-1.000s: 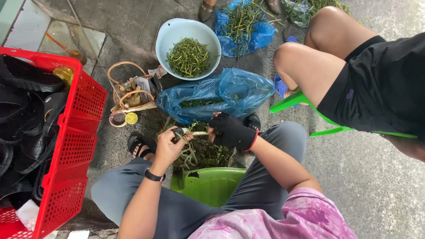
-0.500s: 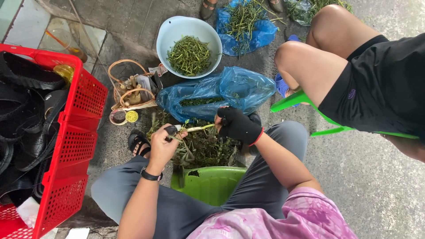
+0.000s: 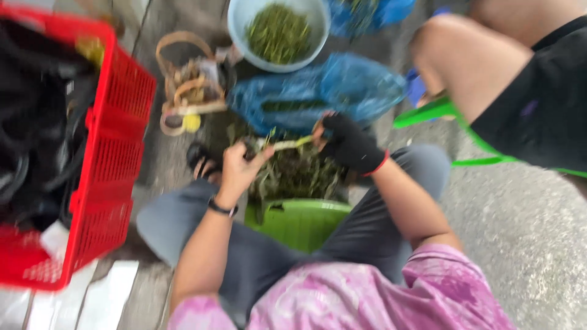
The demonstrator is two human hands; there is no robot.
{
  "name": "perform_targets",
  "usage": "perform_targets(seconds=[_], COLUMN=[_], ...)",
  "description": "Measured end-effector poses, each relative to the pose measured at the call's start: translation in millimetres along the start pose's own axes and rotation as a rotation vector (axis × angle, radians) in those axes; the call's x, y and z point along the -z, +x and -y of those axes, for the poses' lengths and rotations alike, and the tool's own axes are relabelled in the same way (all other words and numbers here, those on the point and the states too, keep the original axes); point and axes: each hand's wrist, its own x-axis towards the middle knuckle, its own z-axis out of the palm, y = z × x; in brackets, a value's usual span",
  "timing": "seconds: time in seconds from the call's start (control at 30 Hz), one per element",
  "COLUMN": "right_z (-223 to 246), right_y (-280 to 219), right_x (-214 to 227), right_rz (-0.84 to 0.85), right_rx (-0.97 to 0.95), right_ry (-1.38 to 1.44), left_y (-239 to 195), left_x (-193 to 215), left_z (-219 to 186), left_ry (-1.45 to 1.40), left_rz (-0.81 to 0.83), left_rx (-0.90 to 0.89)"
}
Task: The person is manually stripping leaves and buds from green plant stems and placing them into a blue plastic bag.
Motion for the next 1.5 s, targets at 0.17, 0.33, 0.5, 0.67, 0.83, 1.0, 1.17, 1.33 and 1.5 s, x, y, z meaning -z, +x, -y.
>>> perform_targets(seconds=[0.17, 0.33, 0.5, 0.67, 0.83, 1.0, 1.17, 1.33, 1.5], right_z=[4, 13, 9, 14, 20, 8, 21, 6, 14], right_y=[-4, 6, -11, -9, -8, -5, -6, -7, 1], right_x=[5, 16, -2, 9, 9, 11, 17, 10, 10], right_rz=[0.413, 0.379, 0.362, 0.44, 0.384, 0.412, 0.373, 0.419, 0.358], right_rx=[0.99, 1.209, 1.208, 1.127, 1.085, 1.176, 1.052, 1.151, 1.156], right_ry=[-1.166, -1.34, -1.347, -1.135, -1.045, -1.201, -1.098, -1.225, -1.194], left_y=[1, 1, -4, 0, 2, -6, -2, -10, -4], left_x=[-7, -8, -12, -6, -14, -15, -16, -10, -16], left_z=[-31, -19, -10, -36, -37, -18, -27, -6, 3], left_ry=[-0.189, -0.248, -0.267, -0.268, -0.346, -0.335, -0.34, -0.324, -0.337], left_rz=[0.007, -0.007, 0.038, 0.024, 0.009, 0.057, 0.032, 0.072, 0.071], left_rx=[0.045, 0.161, 0.232, 0.212, 0.205, 0.102, 0.106, 0.107, 0.218])
